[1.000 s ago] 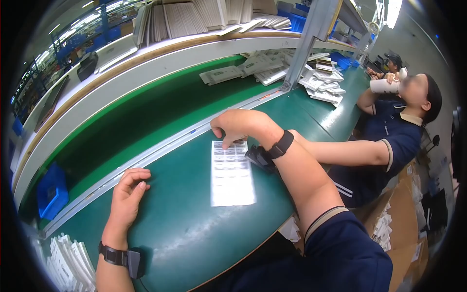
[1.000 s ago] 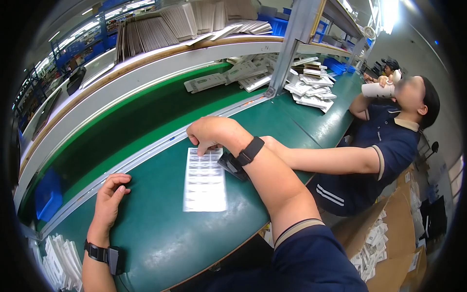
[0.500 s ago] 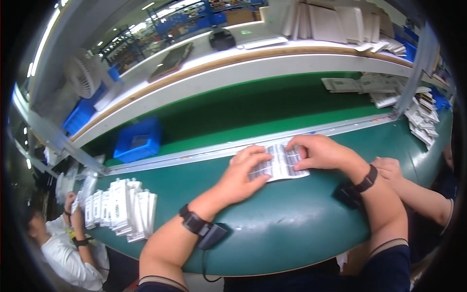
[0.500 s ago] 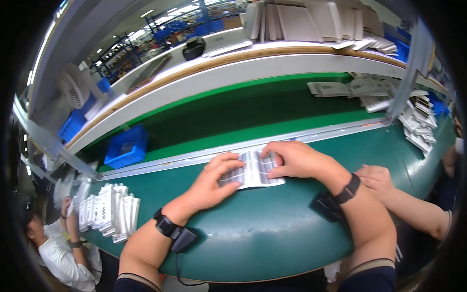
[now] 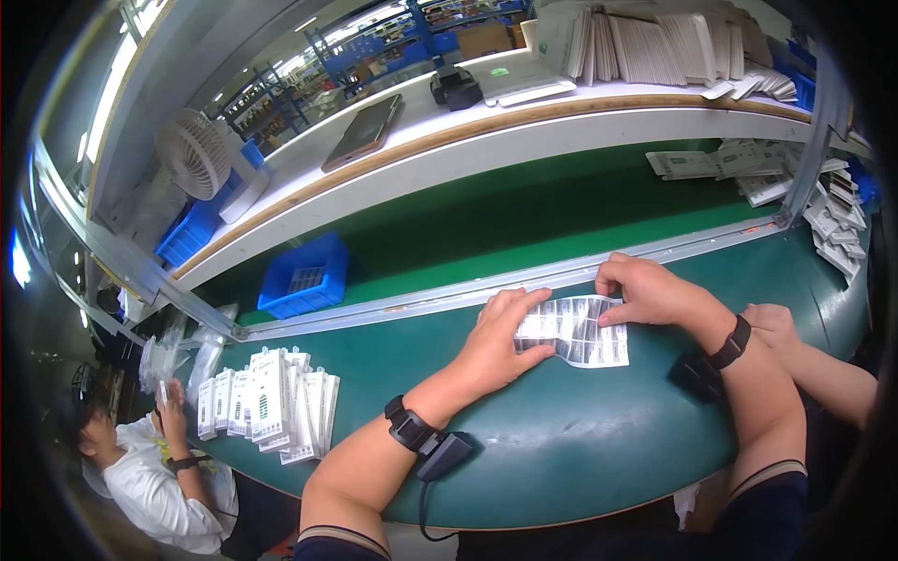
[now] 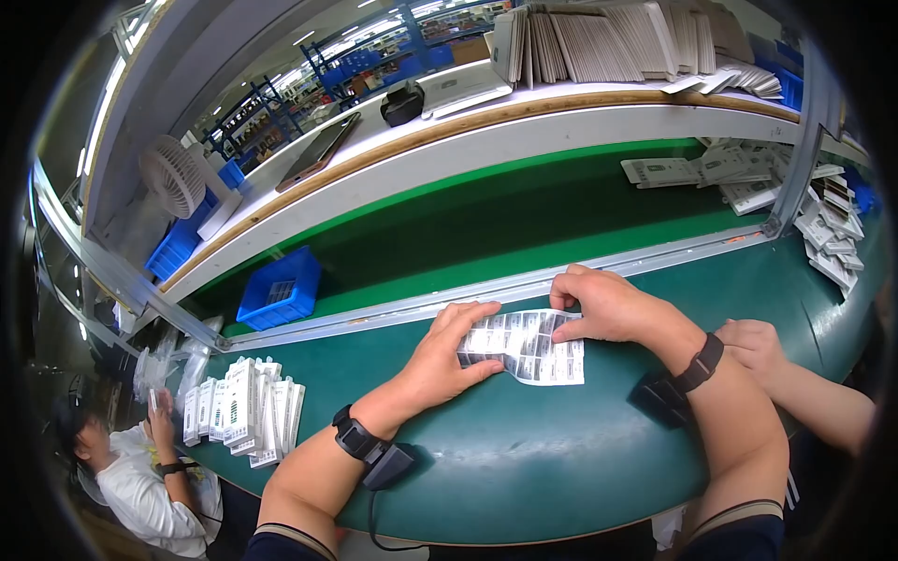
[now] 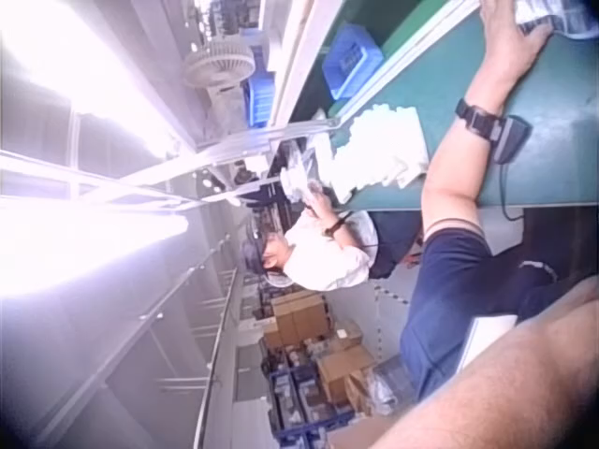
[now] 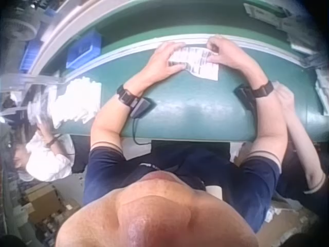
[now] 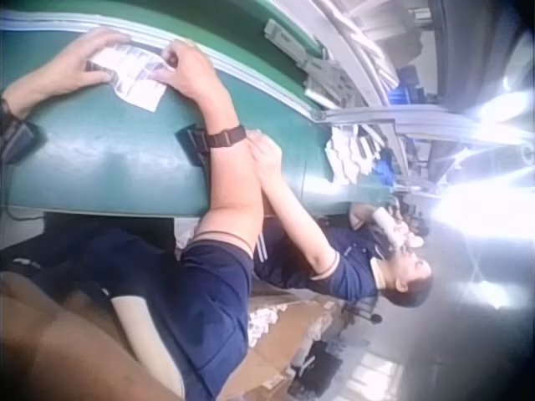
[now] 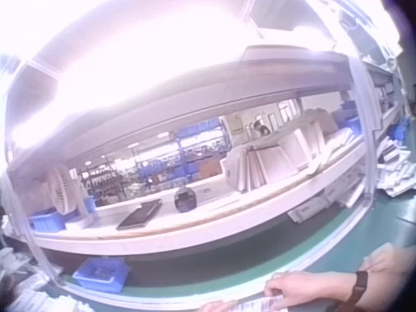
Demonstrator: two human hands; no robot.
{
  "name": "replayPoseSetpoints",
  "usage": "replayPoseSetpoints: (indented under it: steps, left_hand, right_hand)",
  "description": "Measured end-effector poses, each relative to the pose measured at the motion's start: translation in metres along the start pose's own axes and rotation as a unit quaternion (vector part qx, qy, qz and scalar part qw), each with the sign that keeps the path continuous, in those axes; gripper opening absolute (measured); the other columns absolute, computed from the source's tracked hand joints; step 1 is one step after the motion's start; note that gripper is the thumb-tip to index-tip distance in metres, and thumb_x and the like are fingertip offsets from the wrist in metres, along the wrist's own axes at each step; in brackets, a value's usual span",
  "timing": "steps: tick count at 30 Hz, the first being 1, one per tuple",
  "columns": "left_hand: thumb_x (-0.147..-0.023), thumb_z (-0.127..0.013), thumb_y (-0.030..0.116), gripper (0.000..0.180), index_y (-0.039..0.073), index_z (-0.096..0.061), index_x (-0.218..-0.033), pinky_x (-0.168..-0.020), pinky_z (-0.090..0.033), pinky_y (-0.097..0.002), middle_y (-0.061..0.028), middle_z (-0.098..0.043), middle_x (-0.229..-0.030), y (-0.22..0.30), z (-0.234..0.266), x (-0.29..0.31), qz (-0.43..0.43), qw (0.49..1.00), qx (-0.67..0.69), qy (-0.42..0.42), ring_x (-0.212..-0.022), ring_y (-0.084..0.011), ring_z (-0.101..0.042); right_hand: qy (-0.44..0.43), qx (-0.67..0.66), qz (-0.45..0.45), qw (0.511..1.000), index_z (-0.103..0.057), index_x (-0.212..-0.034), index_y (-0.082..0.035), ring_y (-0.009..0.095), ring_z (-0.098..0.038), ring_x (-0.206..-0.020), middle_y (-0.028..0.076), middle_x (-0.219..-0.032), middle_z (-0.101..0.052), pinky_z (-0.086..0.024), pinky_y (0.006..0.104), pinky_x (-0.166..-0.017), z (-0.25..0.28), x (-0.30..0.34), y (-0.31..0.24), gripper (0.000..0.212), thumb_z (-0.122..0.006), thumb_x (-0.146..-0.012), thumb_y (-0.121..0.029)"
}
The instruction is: Applying small silver adhesive labels to white plastic product housings on an assembly line.
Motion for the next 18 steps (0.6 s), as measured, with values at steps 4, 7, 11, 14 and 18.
replayPoseSetpoints:
  steps: [4,7,11,14,18]
  left_hand:
    - [-0.080,-0.079,0.015,0.069,0.011,-0.047,-0.141,-0.105,-0.040,-0.0375,-0.0144,-0.049,-0.126,0.005,0.002,0.000,0.009,0.999,0.047,-0.002,-0.124,-0.0301,-0.048]
    - [-0.087,-0.072,0.019,0.060,0.009,-0.047,-0.141,-0.105,-0.039,-0.0364,-0.0127,-0.051,-0.125,-0.002,0.000,0.000,0.001,0.995,0.097,0.023,-0.122,-0.0270,-0.049]
    - [-0.098,-0.059,0.024,0.043,0.005,-0.051,-0.136,-0.104,-0.039,-0.0355,-0.0115,-0.054,-0.122,-0.011,0.001,-0.001,0.021,0.986,0.159,0.042,-0.118,-0.0236,-0.052]
    - [-0.098,-0.059,0.019,0.037,0.004,-0.054,-0.132,-0.102,-0.041,-0.0331,-0.0092,-0.055,-0.124,-0.009,0.004,-0.001,0.072,0.985,0.156,0.008,-0.116,-0.0195,-0.053]
    - [-0.096,-0.061,0.010,0.040,0.004,-0.052,-0.134,-0.100,-0.042,-0.0306,-0.0074,-0.054,-0.127,-0.019,-0.003,0.001,0.098,0.972,0.211,0.016,-0.115,-0.0153,-0.052]
  right_hand:
    - [0.014,-0.035,-0.006,0.999,-0.061,-0.086,-0.007,0.027,-0.061,-0.080,0.008,-0.086,-0.063,-0.049,0.0364,-0.070,-0.002,-0.005,0.009,0.034,-0.086,-0.070,-0.024]
    - [0.029,-0.074,-0.005,0.997,-0.060,-0.084,-0.005,0.019,-0.060,-0.070,0.005,-0.080,-0.063,-0.048,0.0335,-0.062,-0.004,-0.006,0.016,0.031,-0.085,-0.073,-0.021]
    - [0.017,-0.210,-0.054,0.976,-0.057,-0.086,-0.006,0.006,-0.051,-0.055,-0.001,-0.070,-0.057,-0.041,0.0236,-0.045,-0.002,-0.004,0.015,0.026,-0.080,-0.080,-0.015]
    - [0.005,-0.252,-0.109,0.962,-0.056,-0.090,-0.006,0.004,-0.049,-0.050,0.000,-0.070,-0.058,-0.037,0.0203,-0.038,0.000,-0.006,0.019,0.023,-0.077,-0.084,-0.015]
    - [0.014,-0.254,-0.127,0.959,-0.058,-0.090,-0.005,0.004,-0.049,-0.048,0.000,-0.068,-0.060,-0.039,0.0215,-0.038,0.002,-0.006,0.020,0.021,-0.074,-0.087,-0.018]
Point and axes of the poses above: each hand's wrist, its own x-axis away from the middle knuckle, its own z-axis out of the back of the hand, y = z × x, the point moved 2 cm from there along -x, towards the middle knuckle
